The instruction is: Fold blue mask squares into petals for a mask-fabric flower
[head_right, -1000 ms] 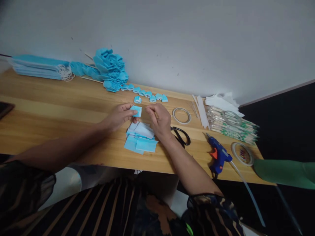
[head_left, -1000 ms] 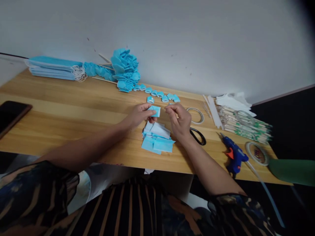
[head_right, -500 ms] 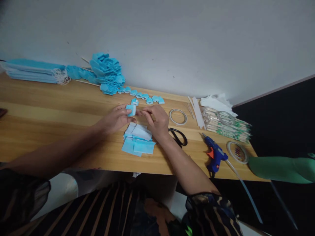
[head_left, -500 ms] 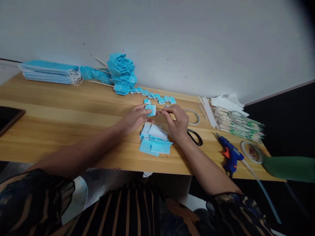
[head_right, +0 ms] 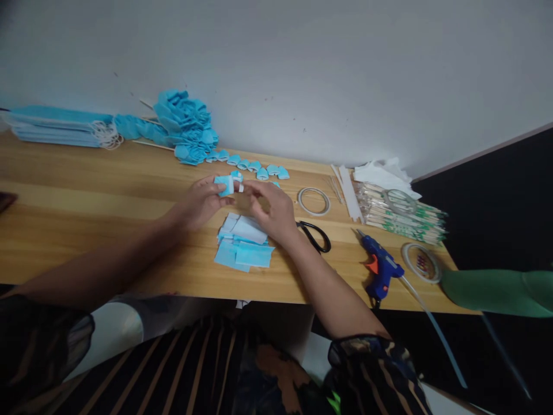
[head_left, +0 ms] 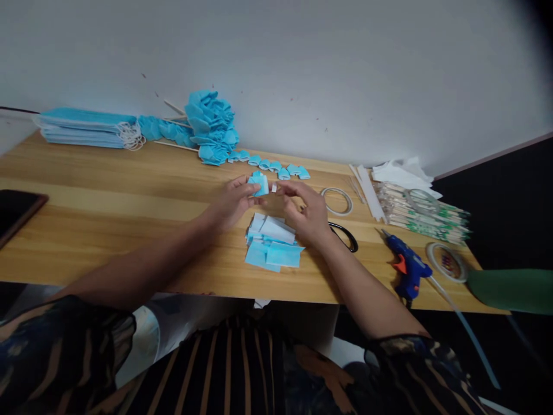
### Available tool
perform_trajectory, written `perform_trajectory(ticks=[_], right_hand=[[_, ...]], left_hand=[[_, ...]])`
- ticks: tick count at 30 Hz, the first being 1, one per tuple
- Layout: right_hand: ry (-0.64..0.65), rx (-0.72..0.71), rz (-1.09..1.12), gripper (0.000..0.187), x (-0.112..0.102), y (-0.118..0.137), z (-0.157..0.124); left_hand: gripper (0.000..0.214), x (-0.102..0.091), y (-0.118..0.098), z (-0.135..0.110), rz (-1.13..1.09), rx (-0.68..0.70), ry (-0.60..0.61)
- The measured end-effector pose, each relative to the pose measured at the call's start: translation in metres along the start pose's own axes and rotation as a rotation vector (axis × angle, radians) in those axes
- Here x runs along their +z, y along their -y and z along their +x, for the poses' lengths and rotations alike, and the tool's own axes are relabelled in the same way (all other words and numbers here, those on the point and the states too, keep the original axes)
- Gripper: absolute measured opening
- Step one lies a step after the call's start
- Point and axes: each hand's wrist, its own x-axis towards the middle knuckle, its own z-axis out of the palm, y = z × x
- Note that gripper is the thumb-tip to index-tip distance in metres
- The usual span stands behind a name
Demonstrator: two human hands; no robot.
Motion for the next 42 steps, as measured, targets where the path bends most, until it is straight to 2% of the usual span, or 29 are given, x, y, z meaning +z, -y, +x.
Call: perform_trajectory(ticks=[3,6,9,13,18,24,26,29,34,42], right_hand=[[-0.029,0.194,0.11,0.025,-0.002,0.003,0.001],[-0.031,0.237,0.138,0.014,-0.002,0.005,0.003],[-0.048,0.211,0.136,0.01,-0.001,0.006,0.004],[-0.076,0.089,0.041,0.009,0.0,0.006,0.004],[-0.029,0.013,-0.102,0.014,-0.001,0.003,0.002],[0.017,-0.075,-0.075,0.02,-0.005,0.006,0.002],[0.007,-0.057,-0.03,0.024,-0.008,0.009,0.003],[0.006,0.041,0.07,0.031,-0.011,0.012,0.004],[0.096,0.108,0.153,0.038,-0.009,0.011,0.005],[0.104,0.007,0.13,0.016,-0.005,0.013,0.003]], left_hand=[[0.024,0.002,-0.001,-0.003,0.113,0.046,-0.004],[0.021,0.003,0.0,-0.006,0.236,0.088,-0.003],[0.021,0.003,0.002,-0.008,0.273,0.096,0.002],[0.024,0.002,0.002,-0.006,0.265,0.08,0.013],[0.024,0.002,0.001,-0.004,0.257,0.061,0.019],[0.022,-0.004,0.007,0.001,0.236,0.021,-0.025],[0.022,-0.006,0.008,0.002,0.286,0.028,-0.04],[0.02,-0.004,0.006,0.0,0.382,0.05,-0.024],[0.017,0.003,0.0,-0.004,0.476,0.028,0.025],[0.017,0.004,0.0,-0.004,0.504,0.024,0.04]])
